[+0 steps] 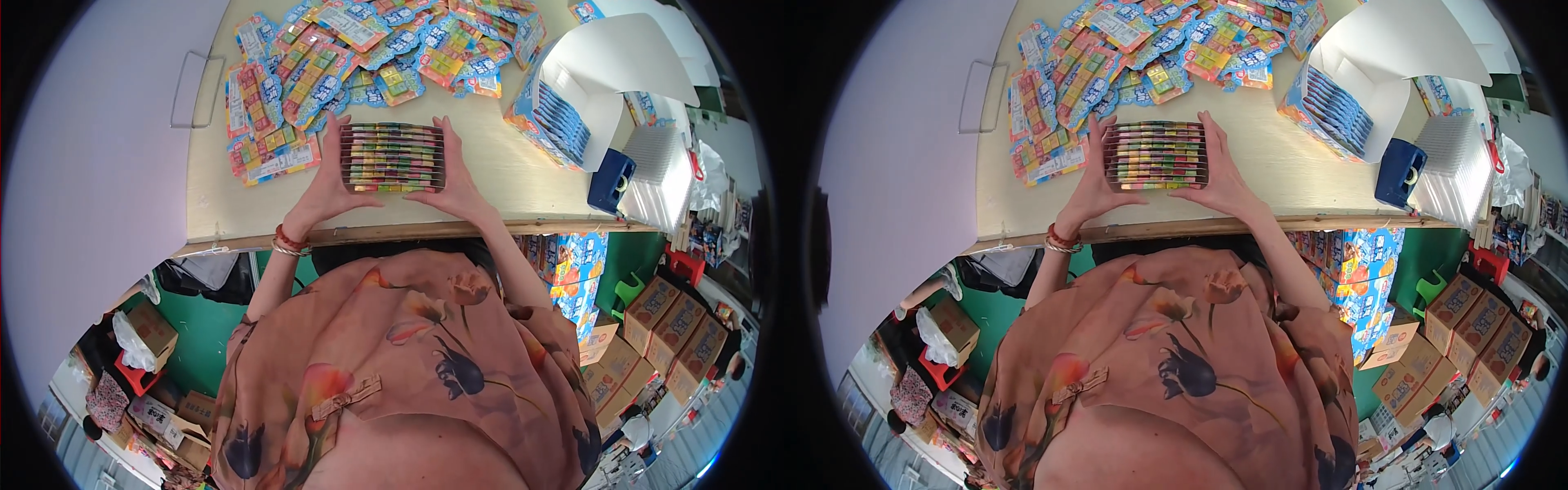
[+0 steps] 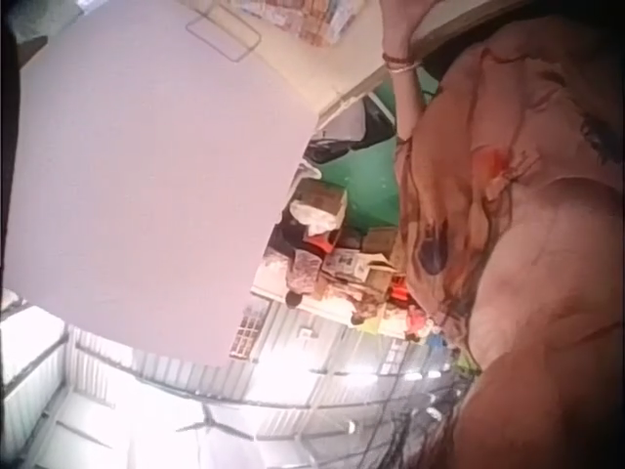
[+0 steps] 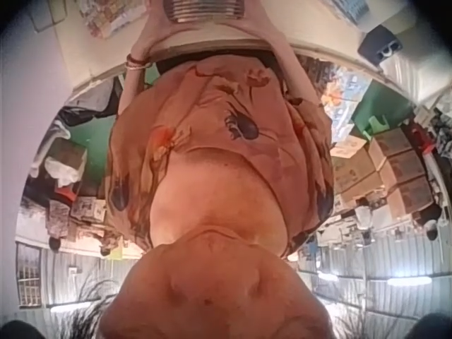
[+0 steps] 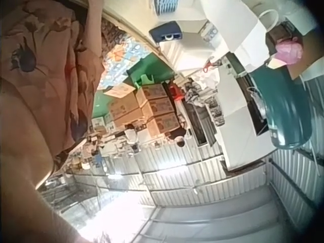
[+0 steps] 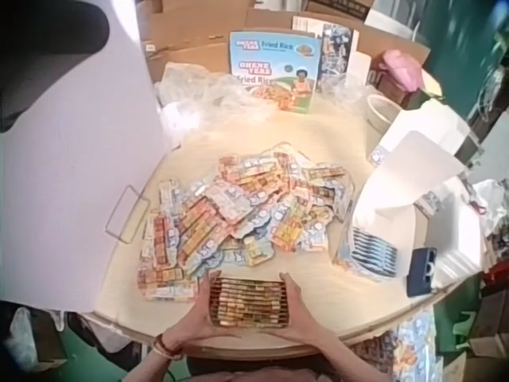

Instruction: The person is counting small snack pouches and organizing them into cardboard display boxes.

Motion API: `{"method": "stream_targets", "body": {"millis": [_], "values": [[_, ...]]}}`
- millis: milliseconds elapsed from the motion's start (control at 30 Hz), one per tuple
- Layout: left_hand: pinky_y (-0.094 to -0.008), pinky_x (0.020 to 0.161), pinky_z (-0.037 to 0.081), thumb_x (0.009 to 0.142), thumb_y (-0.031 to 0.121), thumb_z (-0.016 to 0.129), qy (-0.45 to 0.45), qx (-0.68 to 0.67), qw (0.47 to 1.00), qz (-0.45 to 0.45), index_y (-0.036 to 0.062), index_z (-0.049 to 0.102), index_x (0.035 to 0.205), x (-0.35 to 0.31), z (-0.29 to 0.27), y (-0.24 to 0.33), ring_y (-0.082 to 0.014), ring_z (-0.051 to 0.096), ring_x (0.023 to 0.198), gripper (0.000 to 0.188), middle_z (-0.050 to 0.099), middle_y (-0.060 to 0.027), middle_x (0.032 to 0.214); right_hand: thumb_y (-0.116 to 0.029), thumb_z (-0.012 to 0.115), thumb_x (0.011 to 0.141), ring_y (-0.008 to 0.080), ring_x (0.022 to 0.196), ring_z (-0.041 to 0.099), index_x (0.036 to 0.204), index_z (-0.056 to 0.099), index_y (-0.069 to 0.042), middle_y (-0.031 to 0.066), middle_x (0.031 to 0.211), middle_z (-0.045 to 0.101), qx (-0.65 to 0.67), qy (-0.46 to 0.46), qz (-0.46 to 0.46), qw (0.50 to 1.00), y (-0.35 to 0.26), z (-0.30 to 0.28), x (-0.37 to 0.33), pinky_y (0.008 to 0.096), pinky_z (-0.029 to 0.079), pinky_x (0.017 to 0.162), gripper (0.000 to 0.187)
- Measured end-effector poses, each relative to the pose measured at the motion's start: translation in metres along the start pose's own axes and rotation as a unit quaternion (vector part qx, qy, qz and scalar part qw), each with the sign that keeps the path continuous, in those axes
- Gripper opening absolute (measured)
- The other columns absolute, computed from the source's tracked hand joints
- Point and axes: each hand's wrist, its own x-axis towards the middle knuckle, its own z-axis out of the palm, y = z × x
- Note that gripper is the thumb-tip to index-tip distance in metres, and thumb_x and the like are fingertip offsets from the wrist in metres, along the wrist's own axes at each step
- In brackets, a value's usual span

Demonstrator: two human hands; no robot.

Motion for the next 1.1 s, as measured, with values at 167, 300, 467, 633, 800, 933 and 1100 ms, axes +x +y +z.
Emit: {"method": "stream_targets", "body": {"millis": [167,300,467,633,800,933,1100], "values": [[-0.0389,0.111,0.029,0.056,0.022,0.092,-0.042,-0.024,0.998,0.032,0.0103,-0.022,0.146,-0.001,-0.004,-0.014,-0.0308,0.027,0.138,0.145,0.012,-0.0195,0.152,-0.023,0.089,0.059,0.0354,0.135,0.029,0.148,-0.004,-0.004,0.0213,0.148,0.019,-0.017,0.019,-0.019,0.999,0.002,0.005,0.0,0.0427,0.03,0.11,0.13],[-0.0387,0.111,0.028,0.059,0.021,0.09,-0.024,-0.047,0.999,0.0,0.0076,-0.016,0.148,-0.003,0.002,-0.02,-0.0312,0.029,0.136,0.139,0.018,-0.0194,0.15,-0.025,0.089,0.058,0.0362,0.134,0.029,0.148,-0.005,-0.004,0.0212,0.145,0.022,-0.027,0.044,-0.016,0.999,0.001,0.009,0.0,0.0428,0.031,0.11,0.131],[-0.0395,0.106,0.032,0.057,0.02,0.089,-0.029,0.047,0.998,0.012,0.0025,0.002,0.149,-0.001,-0.003,-0.018,-0.0297,0.037,0.125,0.128,0.034,-0.0173,0.135,-0.027,0.09,0.055,0.0325,0.132,0.034,0.149,-0.008,-0.007,0.0198,0.144,0.026,0.139,0.027,0.019,0.99,0.002,0.002,-0.008,0.0417,0.029,0.111,0.137],[-0.039,0.107,0.031,0.056,0.018,0.088,-0.038,0.015,0.999,-0.001,0.0028,0.013,0.147,0.0,-0.008,-0.017,-0.03,0.036,0.126,0.119,0.034,-0.0167,0.136,-0.018,0.085,0.065,0.0262,0.135,0.033,0.151,0.002,-0.013,0.0163,0.145,0.031,0.309,-0.022,0.053,0.949,0.018,-0.02,-0.008,0.0385,0.028,0.112,0.119],[-0.0387,0.108,0.031,0.056,0.017,0.088,-0.039,0.016,0.999,-0.008,0.0033,0.022,0.143,0.0,-0.007,-0.02,-0.0304,0.035,0.128,0.11,0.033,-0.0162,0.137,-0.006,0.073,0.078,0.0208,0.132,0.039,0.149,0.021,-0.012,0.0115,0.14,0.042,0.425,0.011,0.143,0.894,0.021,-0.025,-0.006,0.0354,0.03,0.112,0.088],[-0.039,0.108,0.03,0.056,0.016,0.088,-0.042,0.012,0.999,-0.006,0.0033,0.023,0.142,0.0,-0.007,-0.02,-0.0312,0.034,0.129,0.109,0.032,-0.0164,0.138,-0.004,0.068,0.082,0.0196,0.128,0.043,0.146,0.027,-0.011,0.0108,0.136,0.047,0.412,0.036,0.145,0.899,0.022,-0.022,-0.006,0.0329,0.033,0.11,0.076],[-0.0391,0.109,0.03,0.056,0.016,0.088,-0.043,0.026,0.999,-0.006,0.0037,0.02,0.144,-0.001,-0.007,-0.021,-0.0309,0.033,0.13,0.112,0.031,-0.0168,0.139,0.003,0.058,0.087,0.0201,0.127,0.045,0.143,0.033,-0.008,0.0108,0.134,0.049,0.388,0.065,0.137,0.909,0.019,-0.01,-0.007,0.031,0.036,0.107,0.063]]}}
